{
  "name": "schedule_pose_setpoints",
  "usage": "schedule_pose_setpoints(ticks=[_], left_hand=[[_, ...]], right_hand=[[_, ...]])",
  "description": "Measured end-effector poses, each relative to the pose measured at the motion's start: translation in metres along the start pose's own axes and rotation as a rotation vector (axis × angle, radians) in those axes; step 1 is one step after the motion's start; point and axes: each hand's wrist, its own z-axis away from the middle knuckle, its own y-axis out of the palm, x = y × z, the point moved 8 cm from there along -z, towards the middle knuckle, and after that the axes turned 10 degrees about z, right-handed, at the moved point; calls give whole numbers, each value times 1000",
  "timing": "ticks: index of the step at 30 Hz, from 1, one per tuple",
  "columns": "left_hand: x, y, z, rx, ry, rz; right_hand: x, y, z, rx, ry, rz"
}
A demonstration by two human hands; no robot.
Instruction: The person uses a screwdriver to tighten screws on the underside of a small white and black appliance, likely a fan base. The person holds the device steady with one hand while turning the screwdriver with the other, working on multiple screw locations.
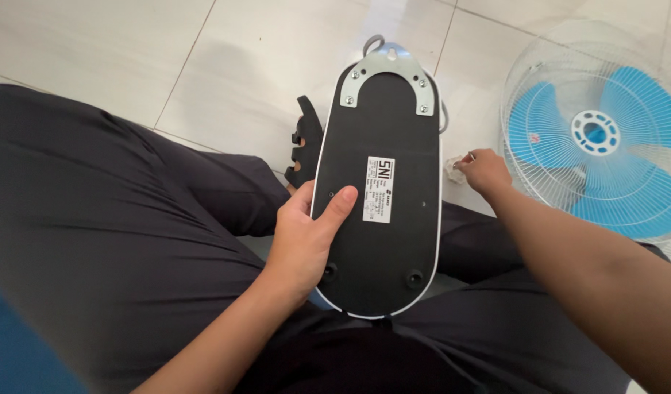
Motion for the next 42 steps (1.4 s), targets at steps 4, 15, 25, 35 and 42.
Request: schedule_pose_setpoints(ticks=[4, 15, 25, 35, 42], left_hand=[[0, 0, -1, 5, -4, 30], [3, -2, -2, -5, 9, 30], [2, 0, -1, 31, 22, 79], [1, 0, -1, 26, 20, 71], [1, -1, 0, -3, -4, 38]], right_hand=[[8, -3, 5, -31, -18, 47], [27, 2, 14, -215, -177, 215], [35, -4, 12, -221, -177, 188], [30, 2, 8, -171, -138, 161], [27, 7, 1, -156, -159, 219]])
